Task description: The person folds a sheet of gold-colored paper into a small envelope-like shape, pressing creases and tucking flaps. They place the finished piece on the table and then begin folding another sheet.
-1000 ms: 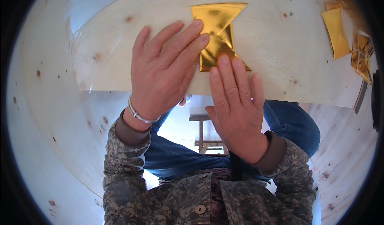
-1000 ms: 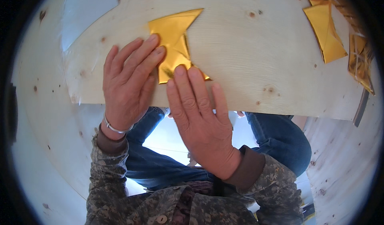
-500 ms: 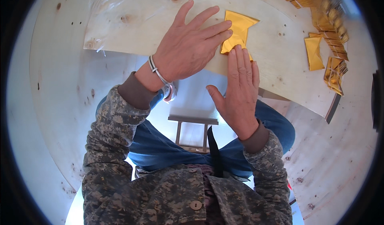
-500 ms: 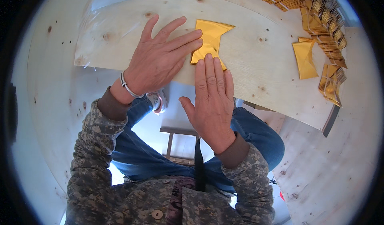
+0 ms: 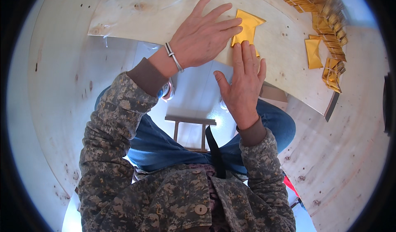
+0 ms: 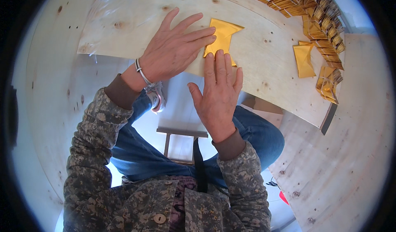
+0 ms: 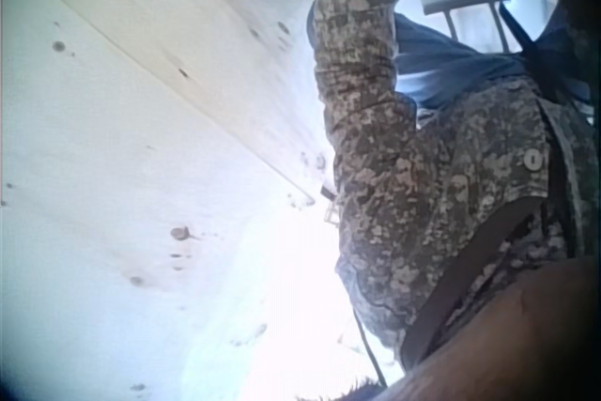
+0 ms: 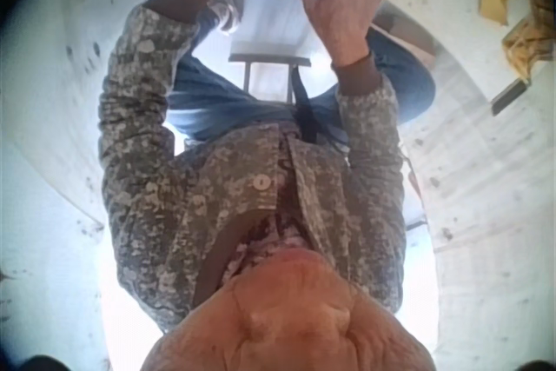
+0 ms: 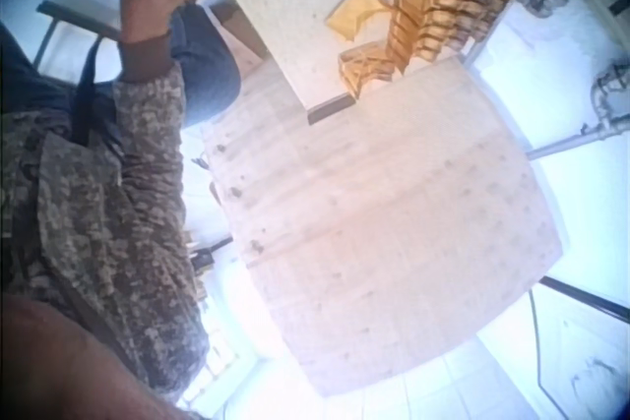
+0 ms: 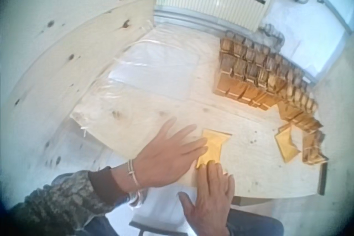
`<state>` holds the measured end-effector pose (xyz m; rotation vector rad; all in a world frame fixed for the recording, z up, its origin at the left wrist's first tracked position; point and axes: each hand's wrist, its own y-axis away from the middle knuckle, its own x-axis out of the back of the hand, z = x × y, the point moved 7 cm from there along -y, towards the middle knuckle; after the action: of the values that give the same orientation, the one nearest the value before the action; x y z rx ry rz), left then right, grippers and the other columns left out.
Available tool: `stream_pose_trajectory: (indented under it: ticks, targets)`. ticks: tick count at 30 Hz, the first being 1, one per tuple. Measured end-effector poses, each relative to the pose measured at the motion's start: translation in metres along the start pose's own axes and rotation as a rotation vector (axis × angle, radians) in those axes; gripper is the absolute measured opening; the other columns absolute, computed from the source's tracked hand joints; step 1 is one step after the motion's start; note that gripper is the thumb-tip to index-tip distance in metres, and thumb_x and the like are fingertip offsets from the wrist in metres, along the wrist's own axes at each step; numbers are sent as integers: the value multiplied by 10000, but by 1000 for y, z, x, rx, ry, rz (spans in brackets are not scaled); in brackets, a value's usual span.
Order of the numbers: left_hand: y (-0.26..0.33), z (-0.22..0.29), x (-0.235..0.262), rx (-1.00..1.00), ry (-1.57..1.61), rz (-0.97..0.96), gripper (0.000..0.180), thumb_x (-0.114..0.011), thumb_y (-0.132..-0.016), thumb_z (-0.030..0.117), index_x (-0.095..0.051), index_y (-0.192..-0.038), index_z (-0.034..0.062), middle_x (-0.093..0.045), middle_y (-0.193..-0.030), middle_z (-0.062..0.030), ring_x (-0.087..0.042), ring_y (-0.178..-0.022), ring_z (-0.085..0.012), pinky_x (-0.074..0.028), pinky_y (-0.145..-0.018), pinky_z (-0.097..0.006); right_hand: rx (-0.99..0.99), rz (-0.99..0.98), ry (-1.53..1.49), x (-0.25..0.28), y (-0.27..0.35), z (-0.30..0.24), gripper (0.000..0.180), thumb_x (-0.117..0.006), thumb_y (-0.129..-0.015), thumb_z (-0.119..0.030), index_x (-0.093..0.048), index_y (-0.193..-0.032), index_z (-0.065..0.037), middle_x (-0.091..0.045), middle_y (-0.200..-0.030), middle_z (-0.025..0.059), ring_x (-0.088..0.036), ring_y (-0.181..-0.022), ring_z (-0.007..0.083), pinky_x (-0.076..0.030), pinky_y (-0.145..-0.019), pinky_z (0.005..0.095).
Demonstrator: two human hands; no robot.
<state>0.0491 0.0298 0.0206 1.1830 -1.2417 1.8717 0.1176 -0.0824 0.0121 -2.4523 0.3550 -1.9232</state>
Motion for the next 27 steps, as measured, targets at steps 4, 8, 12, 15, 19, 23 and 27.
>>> stream_pose_trajectory:
  ticks: [4,8,12,15,19,23,27]
  targets:
    - [2,0,-1,-4,-3,18,342,-630,-908,185,-692,-1243,153,-612,-1374,39,-418,-1400,-221,-217,-1184,-551,8,1,68,0,0,-3,793,-803,-783,-263,-451,-1453,-28,-404,-1523,210,-357,-1435,352,-221,-1167,556]
    - [1,1,-2,-3,-11,19,337,-634,-905,187,-693,-1235,151,-619,-1363,40,-427,-1392,-217,-223,-1183,-550,9,6,154,-5,-1,-5,775,-791,-765,-227,-462,-1438,-31,-393,-1528,220,-349,-1438,363,-219,-1171,559]
    - [-1,2,-2,4,-12,22,341,-631,-899,172,-691,-1234,148,-622,-1357,34,-433,-1386,-218,-222,-1183,-551,-3,-4,165,-10,0,-5,770,-773,-759,-205,-461,-1444,-42,-380,-1533,239,-331,-1448,378,-213,-1178,557]
    - [-1,1,-1,11,-12,14,344,-623,-897,155,-689,-1235,151,-623,-1356,31,-437,-1384,-223,-218,-1182,-556,-10,22,118,-9,1,-4,779,-763,-767,-192,-444,-1464,-56,-345,-1549,260,-305,-1461,394,-217,-1178,554]
    - [-2,1,0,4,9,17,350,-604,-904,133,-681,-1245,158,-622,-1358,31,-440,-1383,-233,-212,-1179,-569,-47,31,81,-7,5,-1,804,-757,-772,-188,-415,-1489,-65,-301,-1556,291,-276,-1466,428,-217,-1173,566]
    - [-2,2,0,-7,6,19,350,-592,-914,125,-674,-1253,156,-620,-1362,30,-440,-1382,-245,-214,-1174,-577,-57,17,91,-7,7,0,830,-765,-769,-210,-400,-1500,-63,-290,-1549,304,-265,-1464,447,-217,-1167,579]
    - [-2,1,0,-6,-1,19,342,-603,-913,148,-674,-1247,161,-616,-1367,32,-441,-1377,-242,-216,-1175,-571,-67,25,-3,-5,7,0,871,-782,-757,-241,-384,-1512,-66,-291,-1544,305,-257,-1466,450,-211,-1171,579]
